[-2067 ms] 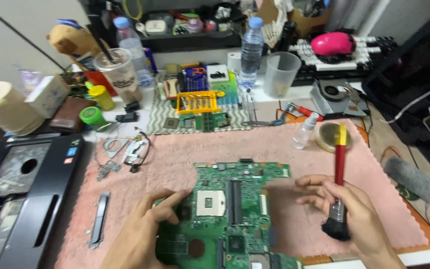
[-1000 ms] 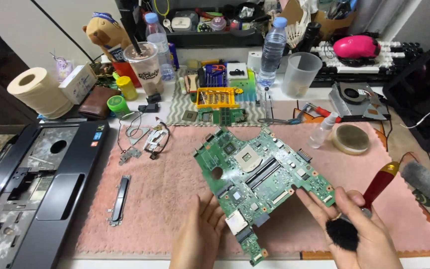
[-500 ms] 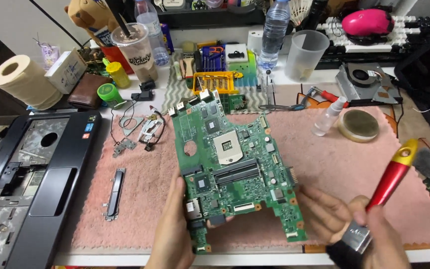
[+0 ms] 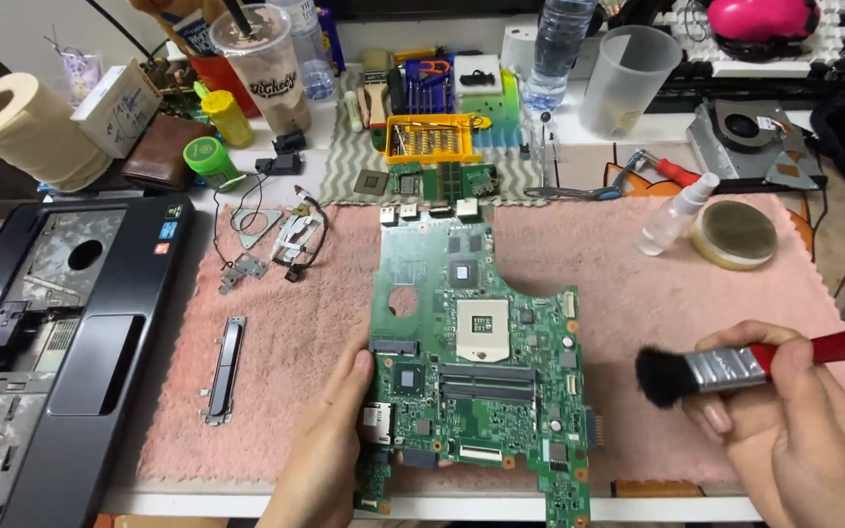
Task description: The person cleans a green circuit board using a red-handled brush. They hold the board with their left hand and brush various components and surfaces with their right hand, occasionally rotating the board to access different areas.
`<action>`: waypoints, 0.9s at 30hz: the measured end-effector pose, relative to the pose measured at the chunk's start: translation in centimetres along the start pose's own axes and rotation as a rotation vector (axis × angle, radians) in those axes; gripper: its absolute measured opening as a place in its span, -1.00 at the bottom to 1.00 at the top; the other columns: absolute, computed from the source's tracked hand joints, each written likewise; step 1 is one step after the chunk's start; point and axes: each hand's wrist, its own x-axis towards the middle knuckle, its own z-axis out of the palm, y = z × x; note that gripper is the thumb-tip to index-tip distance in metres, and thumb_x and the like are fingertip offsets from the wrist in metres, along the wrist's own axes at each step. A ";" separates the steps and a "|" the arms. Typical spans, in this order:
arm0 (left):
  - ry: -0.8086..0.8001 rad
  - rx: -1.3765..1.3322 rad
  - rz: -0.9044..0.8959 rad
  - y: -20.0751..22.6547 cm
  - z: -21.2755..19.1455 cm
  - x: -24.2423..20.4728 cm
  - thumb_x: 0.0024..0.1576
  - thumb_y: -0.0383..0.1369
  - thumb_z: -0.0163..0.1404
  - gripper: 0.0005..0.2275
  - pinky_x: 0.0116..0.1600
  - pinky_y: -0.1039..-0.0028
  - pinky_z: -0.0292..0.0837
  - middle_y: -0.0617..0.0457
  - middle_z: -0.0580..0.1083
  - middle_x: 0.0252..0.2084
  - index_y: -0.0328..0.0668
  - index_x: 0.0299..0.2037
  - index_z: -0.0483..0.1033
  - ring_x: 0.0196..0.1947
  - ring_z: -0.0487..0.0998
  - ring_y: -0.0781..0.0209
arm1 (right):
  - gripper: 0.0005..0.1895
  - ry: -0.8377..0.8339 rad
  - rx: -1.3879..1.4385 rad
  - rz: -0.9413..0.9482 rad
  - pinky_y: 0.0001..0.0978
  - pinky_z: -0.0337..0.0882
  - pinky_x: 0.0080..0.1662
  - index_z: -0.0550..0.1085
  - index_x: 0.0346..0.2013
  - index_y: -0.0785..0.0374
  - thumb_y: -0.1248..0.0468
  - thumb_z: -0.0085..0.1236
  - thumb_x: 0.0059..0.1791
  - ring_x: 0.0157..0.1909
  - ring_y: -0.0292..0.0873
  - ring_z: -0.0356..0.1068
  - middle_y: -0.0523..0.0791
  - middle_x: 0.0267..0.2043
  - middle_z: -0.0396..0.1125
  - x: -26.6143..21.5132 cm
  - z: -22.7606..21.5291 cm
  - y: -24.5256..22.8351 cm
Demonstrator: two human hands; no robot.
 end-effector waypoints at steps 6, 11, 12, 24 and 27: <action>-0.067 -0.039 -0.064 1.0 0.1 -0.4 0.36 -0.13 -0.13 -0.44 0.51 0.24 0.49 0.15 0.63 0.64 0.32 0.61 0.53 0.56 0.61 0.17 | -0.49 -0.054 -0.094 0.083 -0.01 0.25 -0.10 0.36 0.52 0.31 0.01 -0.35 0.52 -0.31 0.16 0.28 0.32 -0.38 0.32 0.9 -0.5 -0.3; -0.061 -0.056 -0.075 1.9 0.0 0.5 0.37 -0.21 -0.10 -0.46 0.49 0.37 0.44 0.07 0.67 0.57 0.20 0.59 0.58 0.48 0.62 0.22 | -0.55 -0.052 -0.063 -0.003 -0.09 0.37 -0.15 0.36 0.52 0.39 0.11 -0.25 0.52 -0.20 0.20 0.48 0.34 -0.29 0.43 1.1 0.0 0.3; -0.044 -0.055 -0.119 2.6 0.2 0.5 0.38 -0.24 -0.11 -0.47 0.42 0.36 0.48 -0.02 0.71 0.50 0.20 0.59 0.58 0.39 0.67 0.13 | -0.55 -0.026 -0.072 0.003 -0.04 0.41 -0.12 0.33 0.52 0.45 0.14 -0.29 0.54 -0.16 0.28 0.51 0.39 -0.25 0.43 1.2 0.0 0.3; -0.425 0.590 0.016 8.2 -0.6 5.0 0.35 -0.13 -0.09 -0.43 0.59 0.45 0.46 0.18 0.60 0.61 0.11 0.61 0.49 0.51 0.62 0.30 | -0.64 -0.132 -0.133 -0.042 -0.14 0.59 -0.21 0.46 0.32 0.51 0.52 0.07 0.21 -0.26 0.15 0.59 0.33 -0.29 0.49 0.5 4.1 -2.6; -0.512 1.037 0.101 11.7 0.9 5.6 0.37 0.00 -0.21 -0.43 0.71 0.06 0.25 0.22 0.52 0.66 0.61 0.66 0.37 0.66 0.49 0.14 | -0.67 -0.175 -0.365 -0.018 -0.14 0.67 -0.39 0.56 0.21 0.61 0.47 0.14 0.17 -0.45 0.19 0.64 0.35 -0.43 0.58 0.9 7.0 -4.4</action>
